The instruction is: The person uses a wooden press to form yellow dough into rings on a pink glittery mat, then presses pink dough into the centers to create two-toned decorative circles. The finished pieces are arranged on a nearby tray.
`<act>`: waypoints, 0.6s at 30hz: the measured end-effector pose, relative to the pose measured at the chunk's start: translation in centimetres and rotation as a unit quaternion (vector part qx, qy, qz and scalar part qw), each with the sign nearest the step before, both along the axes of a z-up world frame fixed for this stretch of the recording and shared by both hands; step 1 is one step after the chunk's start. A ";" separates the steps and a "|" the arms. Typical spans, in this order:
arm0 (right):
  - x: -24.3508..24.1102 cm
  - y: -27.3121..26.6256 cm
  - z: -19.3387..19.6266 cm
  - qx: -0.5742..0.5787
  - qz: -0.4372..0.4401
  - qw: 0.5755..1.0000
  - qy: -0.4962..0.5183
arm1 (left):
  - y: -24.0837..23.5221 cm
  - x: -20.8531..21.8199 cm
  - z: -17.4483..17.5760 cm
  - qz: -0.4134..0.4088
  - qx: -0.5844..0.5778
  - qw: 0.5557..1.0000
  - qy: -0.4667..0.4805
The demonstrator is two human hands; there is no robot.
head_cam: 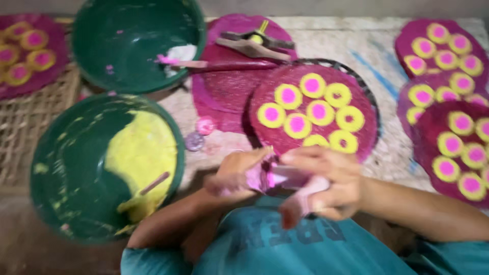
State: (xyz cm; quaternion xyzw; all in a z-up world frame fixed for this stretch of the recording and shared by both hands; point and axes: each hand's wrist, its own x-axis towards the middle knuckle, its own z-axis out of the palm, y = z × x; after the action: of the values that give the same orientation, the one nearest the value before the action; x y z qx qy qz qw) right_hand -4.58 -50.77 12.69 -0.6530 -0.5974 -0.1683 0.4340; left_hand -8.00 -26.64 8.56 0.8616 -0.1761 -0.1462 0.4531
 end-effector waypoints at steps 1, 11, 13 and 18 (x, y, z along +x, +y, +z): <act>-0.7 -0.7 -0.8 0.008 -0.006 1.000 0.010 | -1.2 -0.1 -0.4 -0.030 -0.016 0.999 -0.010; 1.2 -13.8 -2.4 -0.098 0.012 0.768 0.633 | -10.4 7.7 -3.4 -0.239 -0.097 0.966 0.026; 0.8 -17.8 -3.5 -0.110 0.089 0.662 0.736 | -11.6 9.7 -3.4 -0.278 -0.139 0.950 0.037; -2.4 -24.0 -5.6 -0.063 0.085 0.596 0.796 | -15.5 14.6 -3.4 -0.304 -0.688 0.623 0.217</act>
State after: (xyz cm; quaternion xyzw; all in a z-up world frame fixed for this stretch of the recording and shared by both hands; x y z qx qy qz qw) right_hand -7.02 -74.73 7.10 -0.4998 -0.0762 0.4944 0.7071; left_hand 6.58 -42.16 5.19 0.1399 -0.3736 -0.2944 0.8684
